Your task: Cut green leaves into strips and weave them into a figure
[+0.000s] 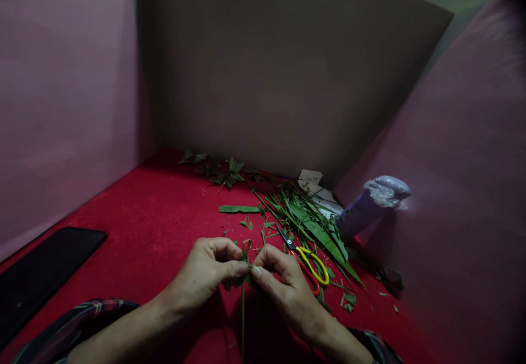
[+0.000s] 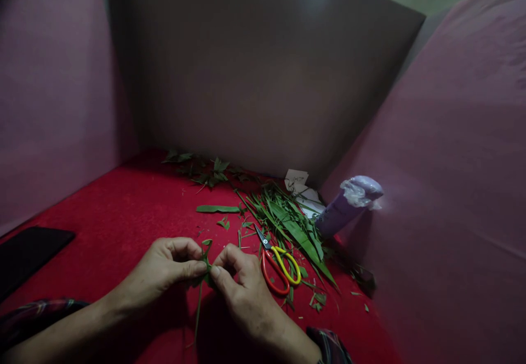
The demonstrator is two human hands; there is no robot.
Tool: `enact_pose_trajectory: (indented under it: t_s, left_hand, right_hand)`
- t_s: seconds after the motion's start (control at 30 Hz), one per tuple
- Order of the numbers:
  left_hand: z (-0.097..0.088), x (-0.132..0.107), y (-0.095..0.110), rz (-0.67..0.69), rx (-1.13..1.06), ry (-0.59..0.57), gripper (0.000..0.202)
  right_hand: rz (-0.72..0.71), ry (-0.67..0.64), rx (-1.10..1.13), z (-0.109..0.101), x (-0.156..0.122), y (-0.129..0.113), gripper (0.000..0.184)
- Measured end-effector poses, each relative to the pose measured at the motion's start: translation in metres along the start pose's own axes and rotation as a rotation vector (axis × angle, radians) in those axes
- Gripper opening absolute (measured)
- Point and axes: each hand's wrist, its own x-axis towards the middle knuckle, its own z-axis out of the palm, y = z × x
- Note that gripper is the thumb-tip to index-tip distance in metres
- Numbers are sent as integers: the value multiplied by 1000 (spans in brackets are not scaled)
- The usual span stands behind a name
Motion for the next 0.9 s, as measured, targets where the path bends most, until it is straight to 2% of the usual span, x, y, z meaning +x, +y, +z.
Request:
enact_pose_trajectory:
  t_s: [0.33,0.57,0.77,0.9]
  left_hand:
    - [-5,4,-7,-11,-9,-14,22]
    - [-3,4,-6,-15,10,-28,16]
    - [-2,2,-2,-10,28,16,16]
    - [-1,1,-1,4,65,6,13]
  right_hand:
    - [-13,-6,-31,1,1,-5,17]
    - [-76,79,-56,5,1,-1,17]
    - [-160,116,-171,6,0,0,15]
    - [-219,167,-227,6,-1,0,12]
